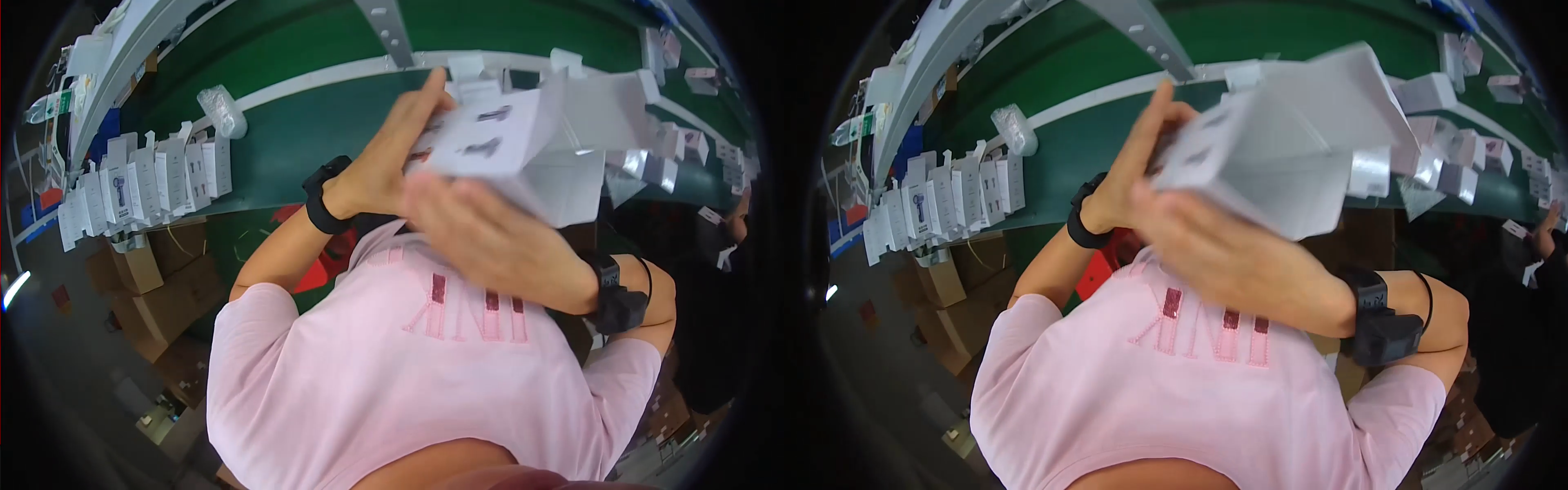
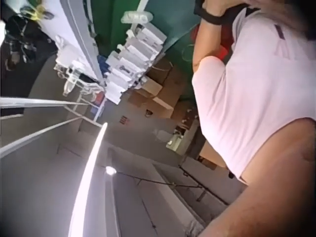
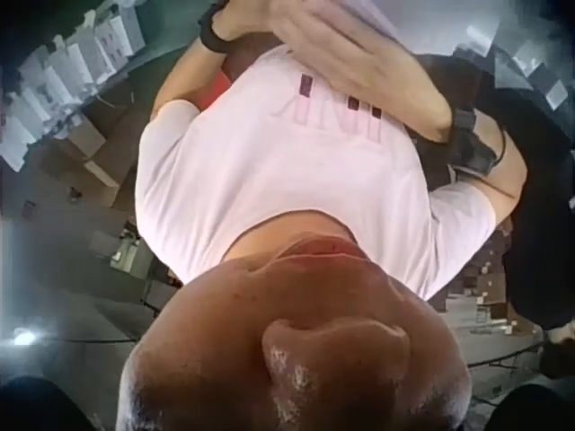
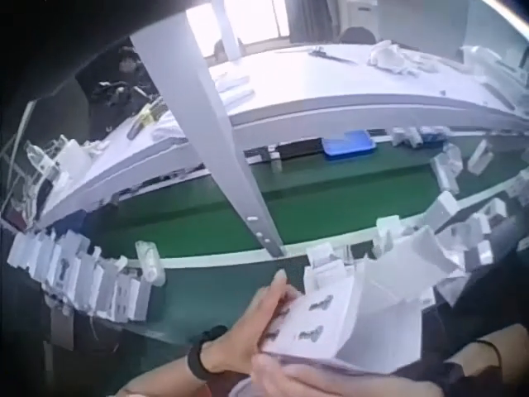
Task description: Packaging electronic devices into boxes with instruction manuals on a production line.
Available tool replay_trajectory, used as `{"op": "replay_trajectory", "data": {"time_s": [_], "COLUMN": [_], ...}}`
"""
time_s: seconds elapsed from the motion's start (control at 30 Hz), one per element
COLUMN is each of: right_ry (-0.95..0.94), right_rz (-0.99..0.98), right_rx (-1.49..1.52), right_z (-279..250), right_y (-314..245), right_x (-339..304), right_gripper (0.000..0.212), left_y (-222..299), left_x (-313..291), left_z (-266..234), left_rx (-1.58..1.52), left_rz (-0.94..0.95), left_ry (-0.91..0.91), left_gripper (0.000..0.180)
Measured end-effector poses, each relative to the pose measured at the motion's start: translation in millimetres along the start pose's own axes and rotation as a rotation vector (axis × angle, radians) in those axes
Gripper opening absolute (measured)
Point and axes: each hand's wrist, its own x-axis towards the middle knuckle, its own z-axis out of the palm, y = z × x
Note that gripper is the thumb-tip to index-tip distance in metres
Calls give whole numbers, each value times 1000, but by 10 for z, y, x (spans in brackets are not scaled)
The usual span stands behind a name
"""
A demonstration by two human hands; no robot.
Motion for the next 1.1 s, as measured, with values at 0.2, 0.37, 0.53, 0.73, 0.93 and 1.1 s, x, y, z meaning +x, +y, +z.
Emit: {"op": "replay_trajectory", "data": {"time_s": [0.2,0.37,0.53,0.73,0.93,1.1], "right_ry": [589,563,380,341,206,-270], "right_rz": [324,1003,1463,1666,1148,861], "right_rx": [322,697,1271,1221,851,777], "right_z": [-195,649,2012,2507,2568,3139], "right_y": [-510,-654,-868,-706,-166,-678], "right_x": [440,1222,1729,2023,3384,5215], "right_gripper": [22,26,62,81,79,99], "left_y": [-362,-921,-972,-1147,-1517,-1642], "left_x": [-1470,-1644,-1677,-2088,-2730,-3038], "left_z": [-538,-759,-1248,-1684,-1553,-1512], "left_rx": [441,-1289,-1618,-1899,-673,76], "left_rz": [-183,-1111,-1181,-1047,-974,-922], "left_ry": [55,551,260,145,45,87], "left_gripper": [114,57,52,52,71,96]}}
